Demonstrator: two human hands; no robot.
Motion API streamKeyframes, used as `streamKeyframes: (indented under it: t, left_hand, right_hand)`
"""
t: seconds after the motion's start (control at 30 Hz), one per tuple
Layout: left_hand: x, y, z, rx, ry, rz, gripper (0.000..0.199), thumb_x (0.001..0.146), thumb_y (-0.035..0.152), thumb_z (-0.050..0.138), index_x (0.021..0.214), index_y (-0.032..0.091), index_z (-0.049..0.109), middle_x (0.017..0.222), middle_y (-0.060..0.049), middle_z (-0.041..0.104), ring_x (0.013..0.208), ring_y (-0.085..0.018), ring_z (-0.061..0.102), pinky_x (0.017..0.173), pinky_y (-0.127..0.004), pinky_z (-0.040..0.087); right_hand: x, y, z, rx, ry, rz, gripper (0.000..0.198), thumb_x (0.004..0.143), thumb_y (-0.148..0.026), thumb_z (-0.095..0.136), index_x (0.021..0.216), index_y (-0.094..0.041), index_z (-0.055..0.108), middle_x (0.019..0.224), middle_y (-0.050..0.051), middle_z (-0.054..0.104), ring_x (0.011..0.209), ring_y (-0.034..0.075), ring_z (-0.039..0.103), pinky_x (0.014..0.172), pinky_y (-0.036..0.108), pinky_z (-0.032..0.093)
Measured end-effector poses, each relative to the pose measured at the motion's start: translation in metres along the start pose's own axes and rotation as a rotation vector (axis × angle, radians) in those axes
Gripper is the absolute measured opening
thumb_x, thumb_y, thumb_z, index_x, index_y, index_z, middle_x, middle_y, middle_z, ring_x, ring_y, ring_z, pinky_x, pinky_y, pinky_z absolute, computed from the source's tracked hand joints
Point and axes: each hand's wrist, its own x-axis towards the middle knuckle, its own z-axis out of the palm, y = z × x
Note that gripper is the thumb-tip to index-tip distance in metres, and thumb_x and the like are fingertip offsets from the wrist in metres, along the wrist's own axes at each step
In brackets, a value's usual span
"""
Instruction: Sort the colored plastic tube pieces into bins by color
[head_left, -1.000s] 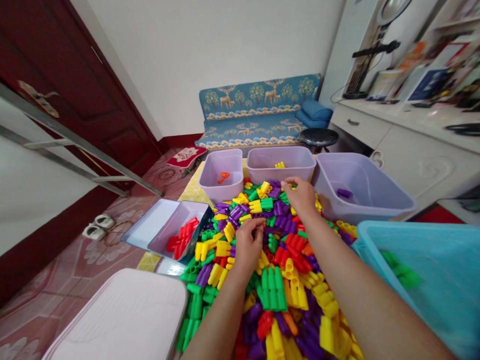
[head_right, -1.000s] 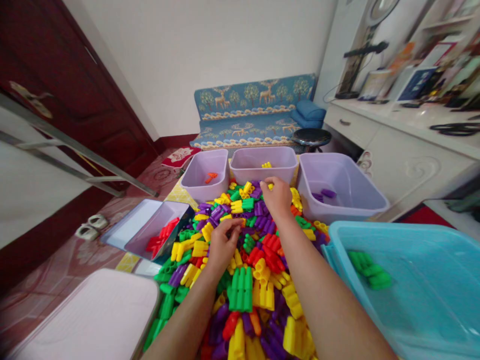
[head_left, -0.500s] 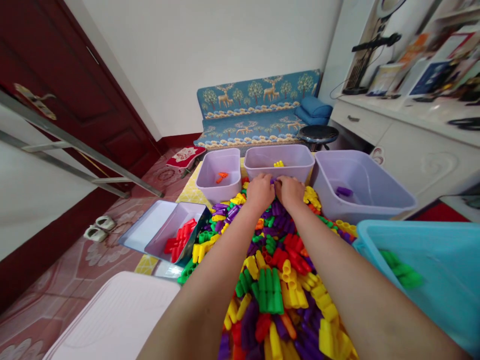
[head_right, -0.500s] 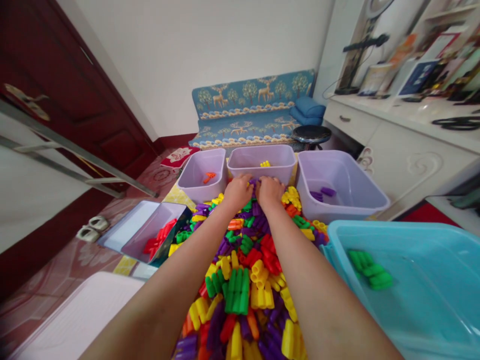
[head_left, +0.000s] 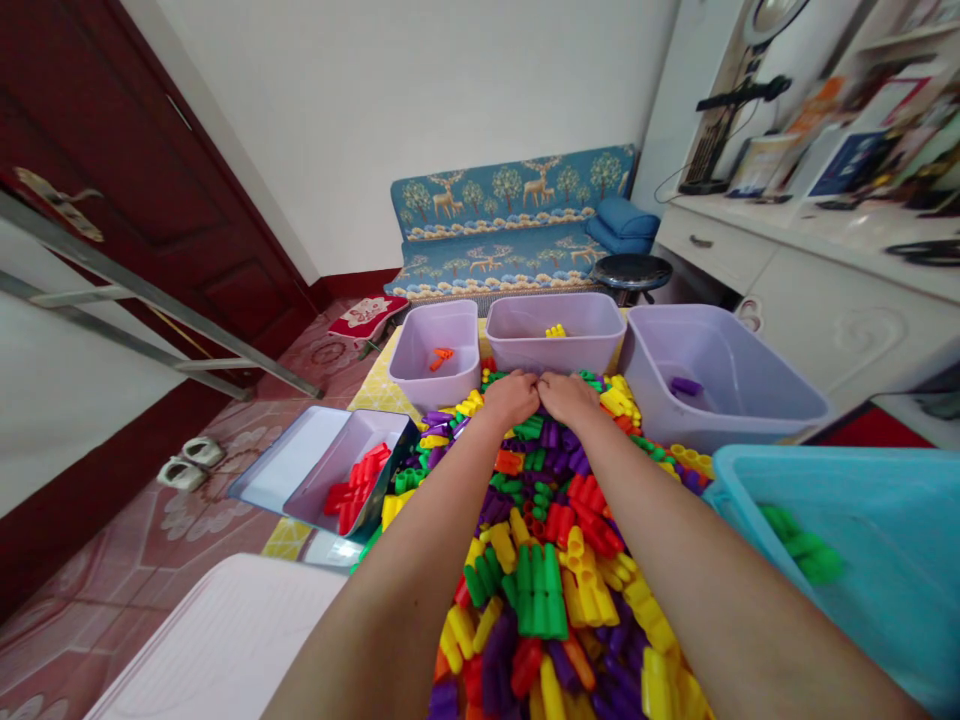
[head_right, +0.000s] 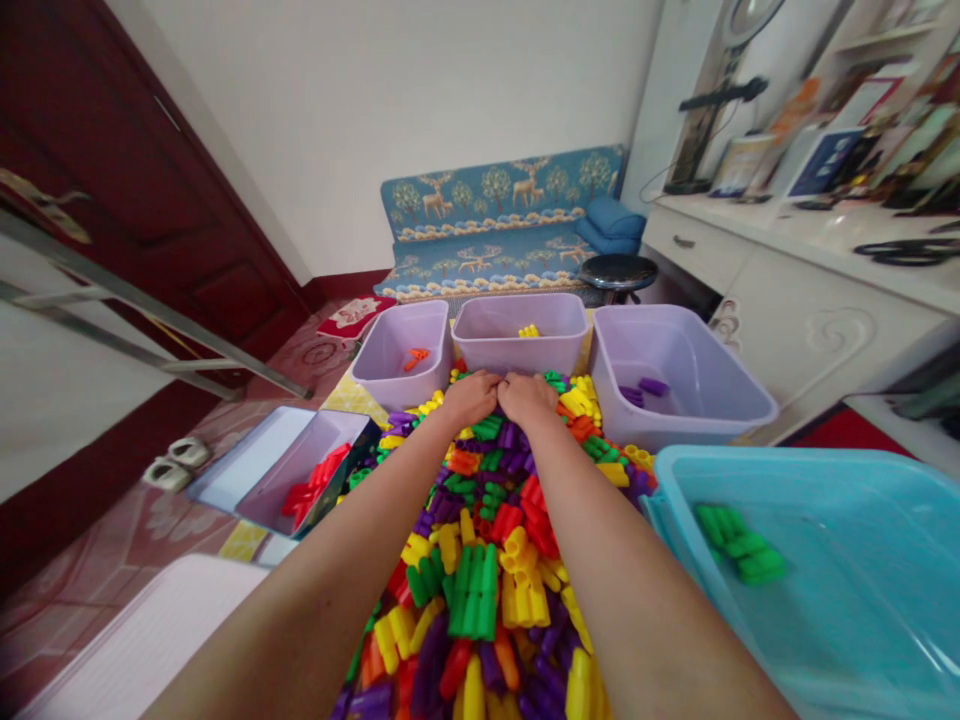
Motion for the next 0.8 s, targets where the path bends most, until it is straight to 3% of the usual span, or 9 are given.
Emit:
streamKeyframes:
  t: [0.23, 0.4, 0.53, 0.6, 0.67, 0.8]
  left_hand:
    - [-0.026, 0.007, -0.008, -0.050, -0.213, 0.102, 0.037, 0.088, 0.021, 0.037, 0.106, 0.016, 0.068, 0.112, -0.010, 0.070, 0.104, -0.023, 0.064, 0.091, -0.030, 0.048]
    - [-0.051, 0.015, -0.040, -0.095, -0.410, 0.202, 0.030, 0.082, 0.022, 0.046, 0.093, 0.015, 0.073, 0.090, -0.004, 0.074, 0.085, -0.021, 0.067, 0.078, -0.026, 0.051]
    - [-0.050, 0.013, -0.062, -0.176, -0.550, 0.265, 0.029, 0.081, 0.017, 0.048, 0.093, 0.017, 0.074, 0.086, 0.001, 0.075, 0.077, -0.014, 0.067, 0.072, -0.020, 0.051]
    - [-0.039, 0.012, -0.064, -0.180, -0.521, 0.256, 0.030, 0.082, 0.013, 0.047, 0.096, 0.016, 0.073, 0.089, 0.000, 0.075, 0.076, -0.012, 0.068, 0.074, -0.019, 0.052]
    - [-0.024, 0.011, -0.057, -0.099, -0.373, 0.180, 0.029, 0.082, 0.013, 0.048, 0.097, 0.014, 0.073, 0.091, -0.004, 0.075, 0.079, -0.015, 0.069, 0.077, -0.023, 0.053]
    - [0.008, 0.012, -0.027, 0.041, -0.201, 0.082, 0.030, 0.086, 0.013, 0.047, 0.107, 0.007, 0.068, 0.113, -0.017, 0.069, 0.107, -0.026, 0.064, 0.091, -0.034, 0.049]
  right_hand:
    - [-0.036, -0.003, -0.010, -0.011, -0.144, 0.058, 0.043, 0.087, -0.032, 0.034, 0.110, -0.022, 0.069, 0.120, 0.012, 0.066, 0.112, 0.030, 0.060, 0.088, 0.041, 0.046]
    - [-0.065, -0.002, -0.026, -0.030, -0.209, 0.043, 0.042, 0.082, -0.036, 0.044, 0.104, -0.014, 0.072, 0.112, 0.018, 0.068, 0.105, 0.033, 0.064, 0.083, 0.040, 0.048]
    - [-0.062, -0.001, -0.043, -0.020, -0.221, 0.021, 0.035, 0.080, -0.039, 0.050, 0.091, -0.017, 0.075, 0.102, 0.016, 0.072, 0.094, 0.029, 0.068, 0.076, 0.034, 0.050]
    - [-0.050, -0.003, -0.047, -0.020, -0.180, 0.034, 0.035, 0.082, -0.039, 0.049, 0.089, -0.017, 0.076, 0.101, 0.016, 0.072, 0.094, 0.029, 0.068, 0.075, 0.033, 0.049]
    - [-0.034, -0.007, -0.045, -0.031, -0.100, 0.053, 0.038, 0.087, -0.037, 0.044, 0.098, -0.015, 0.074, 0.108, 0.018, 0.070, 0.102, 0.030, 0.065, 0.079, 0.034, 0.048]
    - [-0.001, -0.013, -0.028, -0.051, -0.020, 0.026, 0.033, 0.092, -0.024, 0.042, 0.112, -0.016, 0.067, 0.118, 0.016, 0.066, 0.114, 0.026, 0.059, 0.090, 0.033, 0.045]
